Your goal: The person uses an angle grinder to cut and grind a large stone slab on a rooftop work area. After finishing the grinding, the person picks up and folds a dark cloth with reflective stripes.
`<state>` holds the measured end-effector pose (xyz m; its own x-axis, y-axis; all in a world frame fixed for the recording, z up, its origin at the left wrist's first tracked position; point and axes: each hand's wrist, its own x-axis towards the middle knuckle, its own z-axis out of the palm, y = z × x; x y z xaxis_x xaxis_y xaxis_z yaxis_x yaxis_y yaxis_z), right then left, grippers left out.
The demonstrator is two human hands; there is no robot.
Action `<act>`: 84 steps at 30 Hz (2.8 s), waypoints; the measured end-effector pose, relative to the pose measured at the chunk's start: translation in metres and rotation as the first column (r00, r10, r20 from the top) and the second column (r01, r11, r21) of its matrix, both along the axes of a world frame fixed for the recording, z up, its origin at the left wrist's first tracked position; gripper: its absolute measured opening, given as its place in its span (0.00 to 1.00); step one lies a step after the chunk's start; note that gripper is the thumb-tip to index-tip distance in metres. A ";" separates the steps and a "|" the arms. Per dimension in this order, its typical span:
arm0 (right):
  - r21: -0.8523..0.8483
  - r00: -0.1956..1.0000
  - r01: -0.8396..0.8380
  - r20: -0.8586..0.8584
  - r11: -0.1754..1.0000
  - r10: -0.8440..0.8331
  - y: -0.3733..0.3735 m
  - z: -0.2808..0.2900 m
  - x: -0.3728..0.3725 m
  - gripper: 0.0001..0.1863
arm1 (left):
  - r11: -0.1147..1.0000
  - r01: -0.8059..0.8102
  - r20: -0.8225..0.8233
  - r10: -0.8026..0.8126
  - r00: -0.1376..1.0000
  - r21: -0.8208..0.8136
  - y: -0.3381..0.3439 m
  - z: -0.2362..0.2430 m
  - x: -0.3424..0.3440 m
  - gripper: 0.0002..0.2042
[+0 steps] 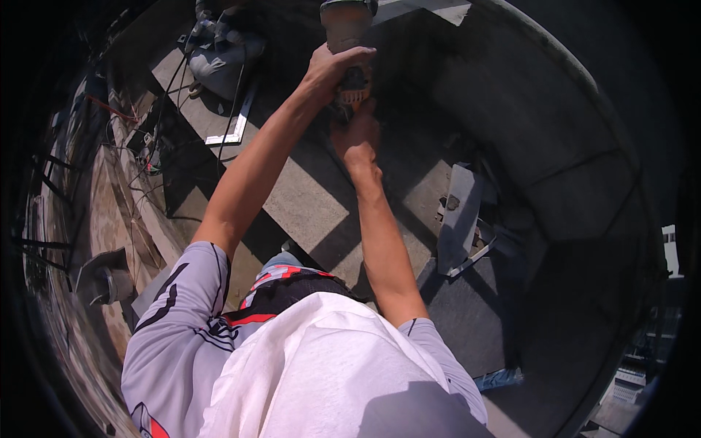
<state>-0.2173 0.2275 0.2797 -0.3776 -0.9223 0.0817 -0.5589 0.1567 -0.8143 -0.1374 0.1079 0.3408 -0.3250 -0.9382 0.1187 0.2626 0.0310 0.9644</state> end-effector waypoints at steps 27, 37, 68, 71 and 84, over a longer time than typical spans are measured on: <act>-0.161 0.995 -0.039 0.081 0.986 0.053 -0.014 -0.004 0.001 0.43 | 0.993 -0.087 0.144 0.075 0.987 0.084 0.029 -0.017 -0.002 0.26; -0.135 0.992 -0.061 0.106 0.989 0.075 0.008 -0.008 -0.001 0.40 | 0.988 -0.117 0.105 0.106 0.989 0.104 0.048 -0.026 -0.004 0.22; -0.080 0.996 -0.043 0.073 0.996 0.049 0.000 -0.013 -0.003 0.38 | 0.988 -0.033 -0.030 0.038 0.999 0.148 0.032 -0.017 -0.008 0.17; -0.100 0.997 -0.048 0.055 0.994 0.054 0.005 -0.014 -0.002 0.37 | 0.989 -0.040 -0.031 0.045 0.998 0.143 0.039 -0.018 -0.006 0.21; -0.102 0.994 -0.053 0.089 0.993 0.062 -0.003 -0.011 -0.004 0.38 | 0.992 -0.029 -0.012 0.030 0.999 0.120 0.025 -0.022 -0.008 0.23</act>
